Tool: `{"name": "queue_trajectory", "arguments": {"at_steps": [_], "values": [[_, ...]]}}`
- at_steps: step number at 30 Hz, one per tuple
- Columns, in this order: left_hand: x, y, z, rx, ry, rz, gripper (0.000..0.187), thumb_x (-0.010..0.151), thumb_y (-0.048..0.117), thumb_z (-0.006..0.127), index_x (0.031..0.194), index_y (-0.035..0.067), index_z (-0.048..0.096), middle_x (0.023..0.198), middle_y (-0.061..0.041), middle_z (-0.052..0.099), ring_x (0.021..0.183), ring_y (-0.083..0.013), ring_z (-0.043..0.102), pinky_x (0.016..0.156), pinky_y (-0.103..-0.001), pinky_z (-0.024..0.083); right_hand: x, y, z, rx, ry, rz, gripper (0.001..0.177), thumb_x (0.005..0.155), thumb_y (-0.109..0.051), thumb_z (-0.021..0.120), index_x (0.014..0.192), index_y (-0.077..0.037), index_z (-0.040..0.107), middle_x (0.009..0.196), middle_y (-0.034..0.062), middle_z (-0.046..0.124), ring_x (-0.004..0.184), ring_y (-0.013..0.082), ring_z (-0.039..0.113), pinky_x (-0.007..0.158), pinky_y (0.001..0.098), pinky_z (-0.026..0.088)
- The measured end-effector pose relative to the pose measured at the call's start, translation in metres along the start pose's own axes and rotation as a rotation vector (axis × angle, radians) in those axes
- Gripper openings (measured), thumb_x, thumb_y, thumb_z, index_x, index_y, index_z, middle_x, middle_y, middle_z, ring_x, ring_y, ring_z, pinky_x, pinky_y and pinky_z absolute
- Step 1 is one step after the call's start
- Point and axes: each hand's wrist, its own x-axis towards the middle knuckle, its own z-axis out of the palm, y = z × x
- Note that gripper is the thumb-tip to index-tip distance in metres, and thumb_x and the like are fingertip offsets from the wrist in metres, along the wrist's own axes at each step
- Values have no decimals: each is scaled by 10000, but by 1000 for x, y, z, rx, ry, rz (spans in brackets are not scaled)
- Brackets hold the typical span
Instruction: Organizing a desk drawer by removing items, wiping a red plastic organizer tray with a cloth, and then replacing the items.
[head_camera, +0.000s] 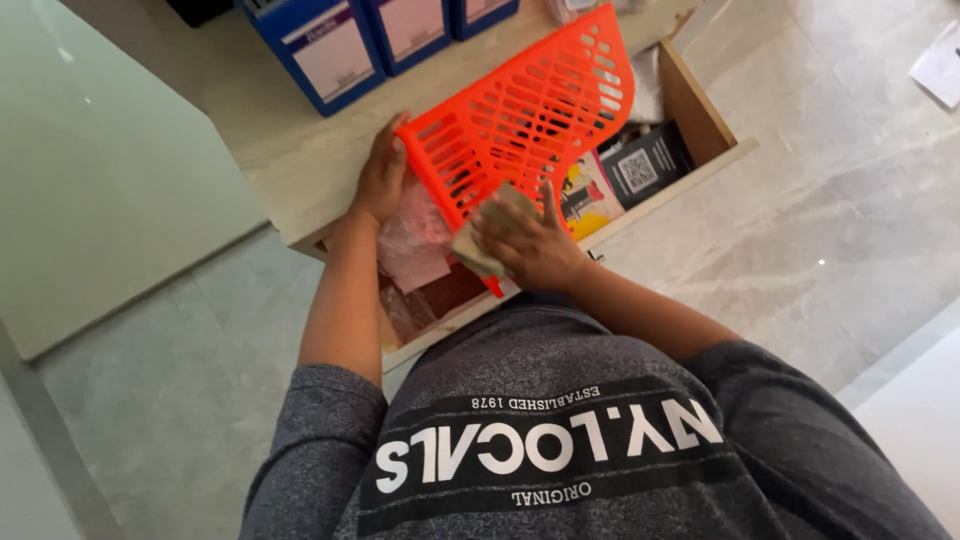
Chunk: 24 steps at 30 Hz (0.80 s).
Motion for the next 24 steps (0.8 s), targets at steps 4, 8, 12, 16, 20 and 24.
{"name": "queue_trajectory", "arguments": {"at_steps": [4,8,12,16,20,24], "values": [[5,1,-1,-15,20,-18,762,1056,697,203,1550,162,430,1562,-191,435,1453,-398,405,1229,-524,301,1,-9,-4,44,-21,-5,435,1042,-377,430,1361,-171,640,1471,51,619,1476,342,440,1151,795,33],[6,-8,-1,7,18,14,671,1067,680,262,1512,225,475,1509,-130,503,1408,-382,463,1189,-537,349,39,-3,18,-60,-27,13,509,1057,-453,365,1429,-185,588,1534,40,558,1501,333,387,1157,796,11],[8,-5,-7,36,-34,-30,617,1063,674,281,1517,301,468,1503,-94,507,1397,-385,477,1193,-552,345,86,17,29,-90,10,52,483,1045,-433,492,1462,-198,557,1540,29,544,1477,359,400,1139,805,32],[8,-15,-6,96,14,95,443,1076,363,521,1508,269,481,1388,-149,590,1346,-389,525,1154,-526,399,94,27,36,-65,-37,102,461,1019,-497,533,1384,-227,616,1506,-34,578,1482,326,387,1137,794,42],[20,-41,-2,177,4,76,511,1117,464,363,1538,200,480,1446,-193,561,1382,-406,494,1172,-549,367,55,16,34,-41,-125,122,469,992,-447,474,1375,-217,616,1415,18,624,1458,341,423,1142,807,63],[18,-37,-4,184,-5,73,521,1116,471,345,1547,212,481,1486,-152,548,1409,-378,464,1205,-514,339,53,22,34,-15,-114,114,487,964,-502,485,1318,-203,632,1396,20,616,1398,322,482,1146,815,50]]}}
